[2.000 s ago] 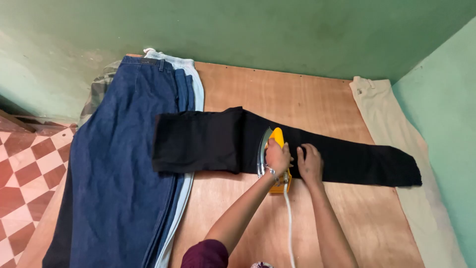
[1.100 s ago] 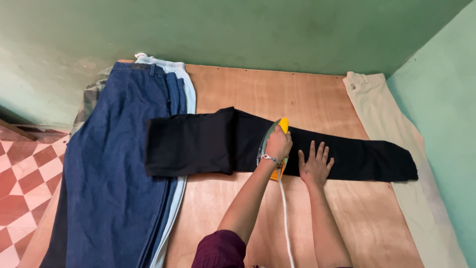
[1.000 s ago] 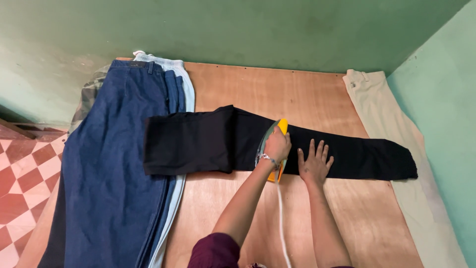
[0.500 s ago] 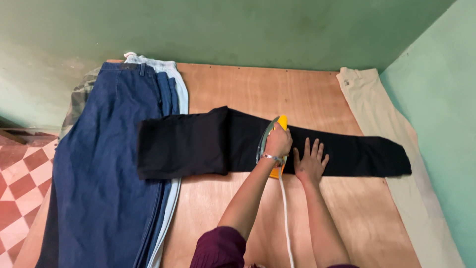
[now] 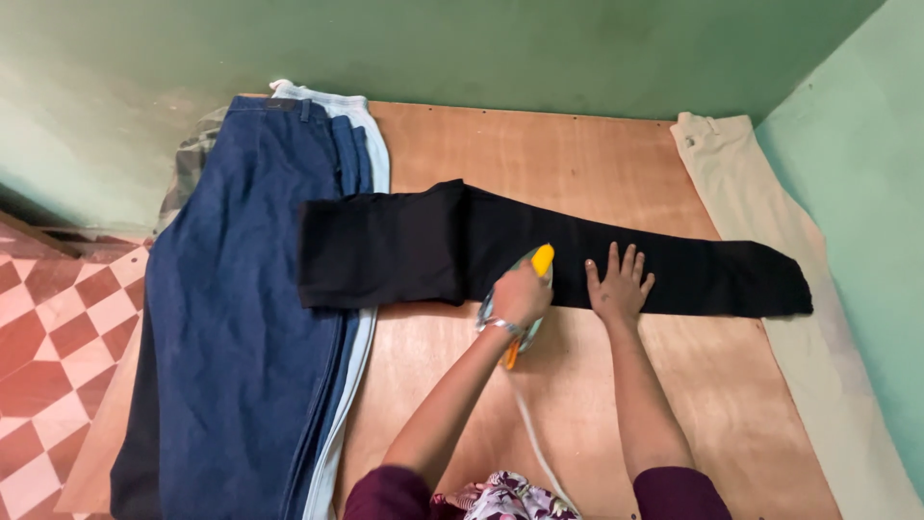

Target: The person irons a pair of black trousers and then a pair of blue jeans on a wooden board. They use a yellow iron to smooth the fabric, flip the jeans to iron the other side, and fold the jeans after ironing.

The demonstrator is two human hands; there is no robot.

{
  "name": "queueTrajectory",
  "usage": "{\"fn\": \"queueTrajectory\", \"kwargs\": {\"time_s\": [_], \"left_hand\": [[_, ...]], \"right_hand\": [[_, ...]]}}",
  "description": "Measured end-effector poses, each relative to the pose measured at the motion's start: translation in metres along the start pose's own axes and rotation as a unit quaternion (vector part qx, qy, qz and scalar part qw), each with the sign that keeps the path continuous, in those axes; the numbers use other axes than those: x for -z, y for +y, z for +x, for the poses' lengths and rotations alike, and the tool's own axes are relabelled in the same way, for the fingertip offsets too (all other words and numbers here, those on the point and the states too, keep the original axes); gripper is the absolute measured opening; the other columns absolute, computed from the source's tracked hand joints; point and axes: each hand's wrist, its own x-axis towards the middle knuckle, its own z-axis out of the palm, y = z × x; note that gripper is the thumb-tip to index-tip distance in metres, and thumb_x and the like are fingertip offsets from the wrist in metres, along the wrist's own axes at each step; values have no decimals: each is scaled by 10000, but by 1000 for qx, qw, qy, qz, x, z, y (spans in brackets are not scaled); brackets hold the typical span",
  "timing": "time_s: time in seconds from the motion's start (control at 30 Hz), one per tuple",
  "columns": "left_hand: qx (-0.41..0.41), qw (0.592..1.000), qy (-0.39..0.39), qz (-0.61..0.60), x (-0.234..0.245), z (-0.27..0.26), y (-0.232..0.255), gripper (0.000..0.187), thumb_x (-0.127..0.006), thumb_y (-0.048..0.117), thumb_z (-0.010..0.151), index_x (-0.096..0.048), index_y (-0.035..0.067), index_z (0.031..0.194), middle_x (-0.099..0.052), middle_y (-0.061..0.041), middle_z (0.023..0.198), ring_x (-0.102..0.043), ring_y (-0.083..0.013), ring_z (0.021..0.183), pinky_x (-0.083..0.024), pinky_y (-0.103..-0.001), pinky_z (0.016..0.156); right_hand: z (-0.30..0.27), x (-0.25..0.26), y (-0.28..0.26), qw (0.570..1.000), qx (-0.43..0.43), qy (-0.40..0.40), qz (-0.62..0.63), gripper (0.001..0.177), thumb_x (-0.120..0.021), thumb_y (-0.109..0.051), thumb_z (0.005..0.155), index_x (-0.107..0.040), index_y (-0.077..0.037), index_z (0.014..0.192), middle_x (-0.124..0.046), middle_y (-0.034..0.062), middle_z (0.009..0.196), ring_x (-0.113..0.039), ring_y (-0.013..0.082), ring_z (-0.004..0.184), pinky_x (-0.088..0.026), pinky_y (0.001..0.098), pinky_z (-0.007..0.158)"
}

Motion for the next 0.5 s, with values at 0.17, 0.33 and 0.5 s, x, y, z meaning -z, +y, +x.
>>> {"fn": "queueTrajectory", "kwargs": {"time_s": [0.17,0.33,0.5], "left_hand": [[5,944,174,-279,55,-70,-70,428,-658,337,930,-670,39,1236,-731,-174,888,-691,-280,756,-547,-381,665],[21,802,334,-495,106,-129,-142,288,-549,311,1015,-690,69,1082,-657,-6,780,-577,-70,591,-463,-231,499],[71,610,428,-664,131,-175,-206,405,-410,516,1066,-543,139,995,-481,-20,640,-425,-110,473,-357,-247,439]], "right_hand": [[-10,35,-60,996,-65,-20,62,487,-563,-452,985,-634,-104,1319,-587,107,1433,-451,278,1434,-261,666,1142],[-47,51,-195,898,234,106,357,190,-728,-225,925,-741,-64,1025,-739,142,1048,-707,334,995,-551,416,877],[-102,41,-343,821,342,-103,445,296,-730,-306,924,-727,-90,1127,-737,122,1084,-739,253,975,-579,352,881]]}}
